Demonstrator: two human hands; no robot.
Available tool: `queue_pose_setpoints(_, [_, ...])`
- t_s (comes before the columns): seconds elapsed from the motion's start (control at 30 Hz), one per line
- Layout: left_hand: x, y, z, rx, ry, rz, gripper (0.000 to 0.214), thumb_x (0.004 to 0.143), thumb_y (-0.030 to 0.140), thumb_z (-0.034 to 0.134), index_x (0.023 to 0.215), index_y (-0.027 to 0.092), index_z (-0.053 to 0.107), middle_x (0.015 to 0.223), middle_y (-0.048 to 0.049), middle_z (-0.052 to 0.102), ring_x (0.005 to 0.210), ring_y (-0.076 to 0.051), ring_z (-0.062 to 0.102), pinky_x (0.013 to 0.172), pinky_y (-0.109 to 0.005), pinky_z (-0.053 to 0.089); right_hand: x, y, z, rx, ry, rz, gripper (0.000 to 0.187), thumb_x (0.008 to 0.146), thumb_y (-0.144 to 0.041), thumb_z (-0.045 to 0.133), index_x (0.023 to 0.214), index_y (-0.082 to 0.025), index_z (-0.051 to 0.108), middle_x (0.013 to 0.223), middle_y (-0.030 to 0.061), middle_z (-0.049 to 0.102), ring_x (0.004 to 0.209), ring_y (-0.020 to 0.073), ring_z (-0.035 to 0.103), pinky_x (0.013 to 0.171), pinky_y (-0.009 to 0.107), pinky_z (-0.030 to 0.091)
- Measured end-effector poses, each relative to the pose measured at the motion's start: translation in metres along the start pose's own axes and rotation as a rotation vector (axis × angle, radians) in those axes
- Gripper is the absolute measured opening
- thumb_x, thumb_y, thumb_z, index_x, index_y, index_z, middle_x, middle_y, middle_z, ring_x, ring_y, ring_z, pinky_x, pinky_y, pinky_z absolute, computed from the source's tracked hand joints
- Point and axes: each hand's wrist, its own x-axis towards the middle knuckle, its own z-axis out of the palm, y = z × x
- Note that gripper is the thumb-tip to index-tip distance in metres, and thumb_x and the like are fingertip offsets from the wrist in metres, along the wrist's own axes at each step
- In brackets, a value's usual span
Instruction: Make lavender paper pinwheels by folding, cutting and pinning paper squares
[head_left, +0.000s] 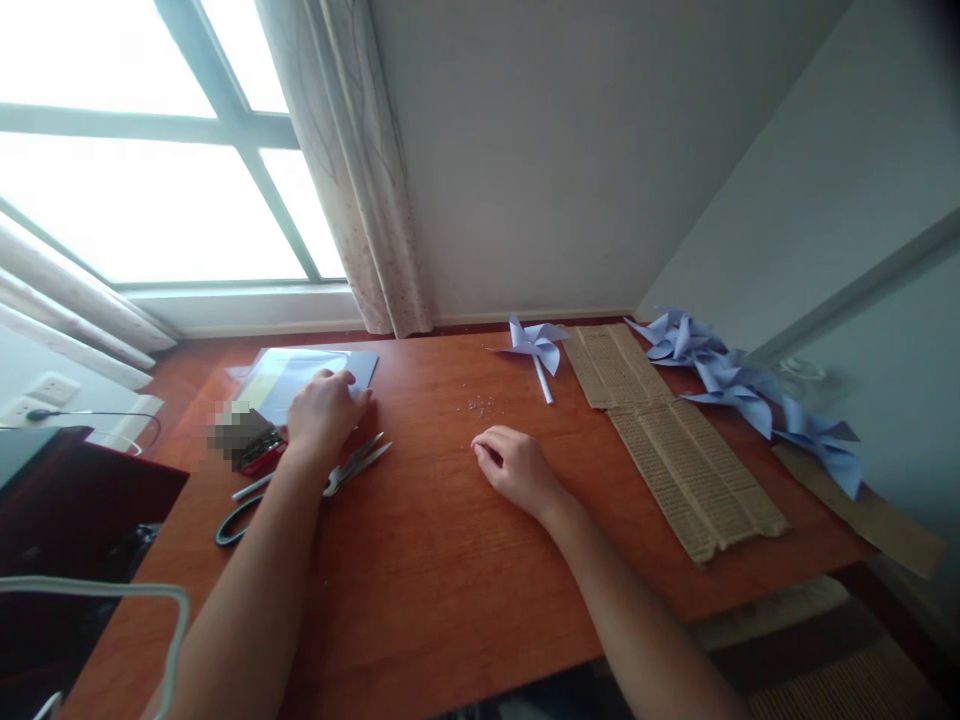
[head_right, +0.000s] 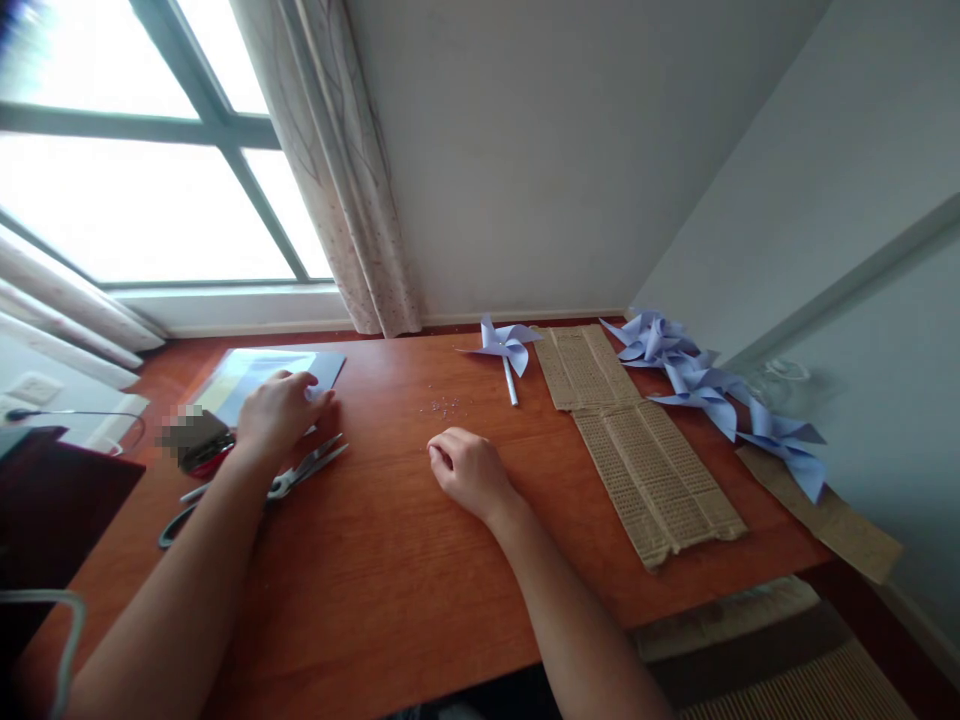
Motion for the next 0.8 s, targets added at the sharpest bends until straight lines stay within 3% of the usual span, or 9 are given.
queue_pose_setpoints(0.07, [0.002,-0.002,0.002,-0.012,0.000,0.012,0.049,0.088,0.051,0.051,0.116,0.016,0.071,0.116,-0.0175,0.065,0.095,-0.035,0.068,0.076,-0.040,0.052,0.000,-0.001,-0.001,-0.004,0.001,0.002,0.016,0.094,-0.014,0.057,0.085,-0.021,0.069,0.091,0.0045,0.075,0.087,0.0180,0.069,0.081,0.028,0.052])
queue_pose_setpoints(0.23, [0.006,-0.006,0.005,-0.038,0.012,0.003,0.045,0.091,0.039,0.044,0.121,0.015,0.069,0.118,-0.0172,0.066,0.098,-0.034,0.068,0.081,-0.040,0.052,0.000,0.000,-0.002,-0.011,0.000,0.000,0.016,0.094,-0.015,0.057,0.086,-0.021,0.069,0.091,0.0042,0.075,0.087,0.0180,0.069,0.081,0.028,0.051])
queue_pose_setpoints(0.43, [0.004,-0.007,0.005,-0.063,0.007,-0.003,0.054,0.088,0.051,0.052,0.124,0.014,0.067,0.122,-0.0205,0.063,0.105,-0.038,0.065,0.081,-0.043,0.052,0.000,-0.002,-0.003,-0.017,-0.004,-0.005,0.016,0.094,-0.015,0.057,0.087,-0.021,0.069,0.091,0.0042,0.075,0.087,0.0181,0.069,0.080,0.028,0.051])
queue_pose_setpoints(0.57, [-0.002,-0.002,0.002,-0.035,0.023,-0.019,0.055,0.090,0.053,0.048,0.123,0.014,0.067,0.124,-0.0236,0.060,0.114,-0.043,0.059,0.081,-0.046,0.052,0.000,-0.002,-0.003,-0.024,-0.007,-0.008,0.016,0.094,-0.015,0.056,0.087,-0.021,0.069,0.091,0.0044,0.075,0.087,0.0181,0.069,0.080,0.028,0.051])
queue_pose_setpoints(0.8, [-0.002,0.001,-0.012,0.002,-0.033,-0.034,0.049,0.096,0.042,0.037,0.113,0.012,0.071,0.114,-0.0209,0.067,0.097,-0.035,0.064,0.077,-0.042,0.049,-0.002,0.000,-0.001,-0.035,-0.014,-0.011,0.015,0.094,-0.015,0.057,0.086,-0.021,0.069,0.091,0.0044,0.075,0.087,0.0182,0.069,0.079,0.027,0.050])
